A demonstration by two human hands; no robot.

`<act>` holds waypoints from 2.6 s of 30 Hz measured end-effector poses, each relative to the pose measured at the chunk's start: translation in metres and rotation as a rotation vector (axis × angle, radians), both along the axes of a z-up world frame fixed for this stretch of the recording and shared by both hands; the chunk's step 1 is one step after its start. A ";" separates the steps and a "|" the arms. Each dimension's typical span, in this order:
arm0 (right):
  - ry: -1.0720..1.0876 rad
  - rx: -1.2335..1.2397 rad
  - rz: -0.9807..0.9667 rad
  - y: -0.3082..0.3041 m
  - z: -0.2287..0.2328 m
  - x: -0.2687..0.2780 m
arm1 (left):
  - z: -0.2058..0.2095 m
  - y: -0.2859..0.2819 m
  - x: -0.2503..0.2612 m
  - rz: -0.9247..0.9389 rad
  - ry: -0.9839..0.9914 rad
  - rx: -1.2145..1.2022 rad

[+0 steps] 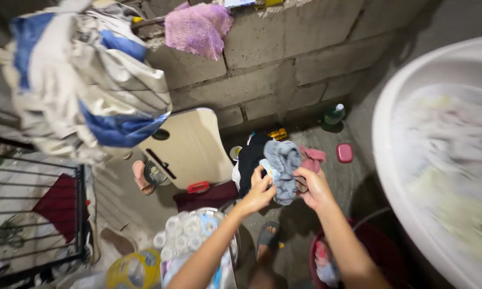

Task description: The person washes clothes in a sink by hand, scrubbing various garments under running water and placing them in a bucket.

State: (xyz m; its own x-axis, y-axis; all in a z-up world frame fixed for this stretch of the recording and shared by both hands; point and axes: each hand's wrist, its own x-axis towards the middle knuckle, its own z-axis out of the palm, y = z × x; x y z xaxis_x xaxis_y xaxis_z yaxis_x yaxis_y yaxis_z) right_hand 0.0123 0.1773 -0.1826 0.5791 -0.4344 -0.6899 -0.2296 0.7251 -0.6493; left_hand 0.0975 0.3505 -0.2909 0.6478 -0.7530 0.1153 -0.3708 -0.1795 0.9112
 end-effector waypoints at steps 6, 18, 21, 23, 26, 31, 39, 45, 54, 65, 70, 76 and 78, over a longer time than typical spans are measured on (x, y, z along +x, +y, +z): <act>-0.328 0.012 0.218 0.006 0.153 -0.092 | 0.190 0.035 -0.024 -0.404 0.076 -0.225; -0.428 -0.794 -0.108 -0.089 0.348 -0.329 | 0.447 -0.056 -0.139 -0.811 0.631 -0.630; -0.220 -0.840 -0.286 -0.121 0.341 -0.339 | 0.453 -0.118 -0.152 -0.691 0.314 -0.560; -0.156 -0.997 -0.247 -0.144 0.320 -0.335 | 0.450 -0.155 -0.157 -0.588 0.007 -0.503; -0.022 -1.471 0.019 -0.172 0.293 -0.333 | 0.443 -0.203 -0.160 -0.363 -0.589 -0.469; 0.319 -1.854 0.381 -0.169 0.241 -0.297 | 0.420 -0.255 -0.152 -0.482 0.140 -0.194; 0.699 -1.497 0.064 -0.233 0.301 -0.266 | 0.373 -0.334 -0.164 -0.740 0.772 -0.230; 1.169 -2.095 0.047 -0.258 0.291 -0.255 | 0.370 -0.361 -0.194 -0.793 1.085 -0.115; 0.424 -1.630 -0.212 -0.249 0.259 -0.239 | 0.244 -0.444 -0.202 -0.793 1.111 -0.082; -0.166 -0.938 -0.394 -0.252 0.210 -0.288 | 0.343 -0.419 -0.191 -1.012 1.528 0.066; -0.531 -0.723 -0.474 -0.230 0.259 -0.302 | 0.400 -0.383 -0.172 -1.110 0.658 -0.062; -1.105 -0.400 -0.853 -0.227 0.294 -0.303 | 0.365 -0.379 -0.146 -1.207 0.679 0.031; -1.053 -0.427 -0.849 -0.230 0.273 -0.278 | 0.347 -0.391 -0.160 -1.161 0.718 -0.024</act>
